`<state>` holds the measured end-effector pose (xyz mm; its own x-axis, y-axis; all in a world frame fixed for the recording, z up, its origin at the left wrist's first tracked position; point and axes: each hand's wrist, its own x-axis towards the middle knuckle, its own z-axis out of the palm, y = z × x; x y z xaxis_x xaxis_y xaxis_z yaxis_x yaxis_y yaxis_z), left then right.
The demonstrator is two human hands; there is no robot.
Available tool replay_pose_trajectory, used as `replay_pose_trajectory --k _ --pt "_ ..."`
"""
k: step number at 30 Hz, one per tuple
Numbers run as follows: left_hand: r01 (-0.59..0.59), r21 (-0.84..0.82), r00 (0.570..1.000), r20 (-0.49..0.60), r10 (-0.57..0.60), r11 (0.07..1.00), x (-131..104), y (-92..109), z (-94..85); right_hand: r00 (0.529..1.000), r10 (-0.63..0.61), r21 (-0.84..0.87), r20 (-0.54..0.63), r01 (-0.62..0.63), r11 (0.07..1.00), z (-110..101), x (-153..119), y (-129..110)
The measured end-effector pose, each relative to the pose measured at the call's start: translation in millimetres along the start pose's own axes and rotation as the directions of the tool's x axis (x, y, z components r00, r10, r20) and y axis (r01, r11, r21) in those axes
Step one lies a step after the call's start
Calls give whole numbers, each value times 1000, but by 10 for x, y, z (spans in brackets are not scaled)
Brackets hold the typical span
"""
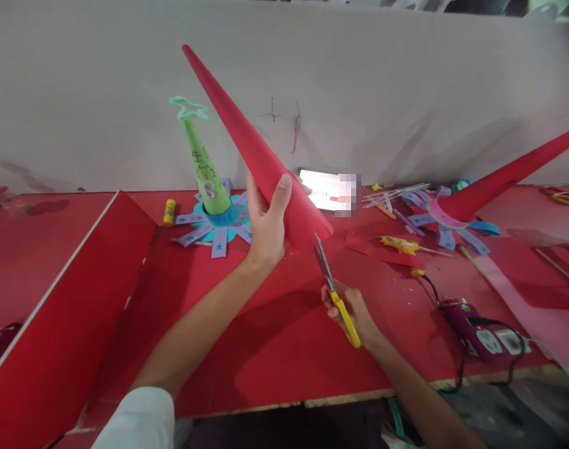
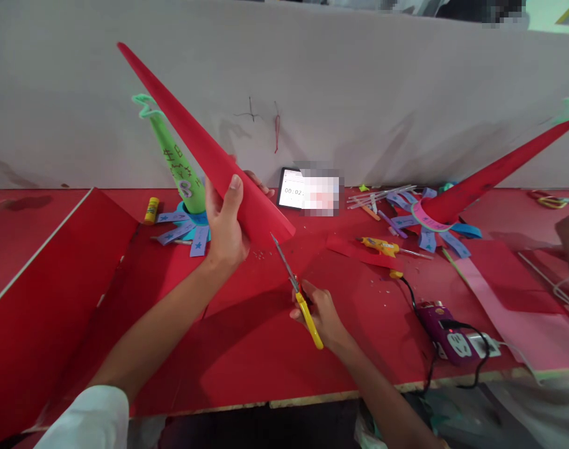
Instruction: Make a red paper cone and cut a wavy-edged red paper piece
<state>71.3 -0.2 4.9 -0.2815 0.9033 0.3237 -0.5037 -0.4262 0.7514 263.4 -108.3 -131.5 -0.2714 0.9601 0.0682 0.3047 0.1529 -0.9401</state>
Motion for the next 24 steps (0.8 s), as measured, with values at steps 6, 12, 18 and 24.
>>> replay_pose_trajectory --k 6,12,18,24 --pt "1 -28 1000 18 0 1000 -5 -8 -5 1000 0 -13 -10 0 1000 -2 4 23" --pt "12 13 1000 -3 -12 1000 2 11 1 1000 7 -9 -5 -7 1000 2 -12 36" --pt "31 -24 1000 -1 -31 999 -4 41 21 1000 18 4 8 -18 1000 -3 1 -1" --pt "-1 -10 1000 -12 0 1000 7 62 6 998 16 34 61 -18 999 -3 16 -80"
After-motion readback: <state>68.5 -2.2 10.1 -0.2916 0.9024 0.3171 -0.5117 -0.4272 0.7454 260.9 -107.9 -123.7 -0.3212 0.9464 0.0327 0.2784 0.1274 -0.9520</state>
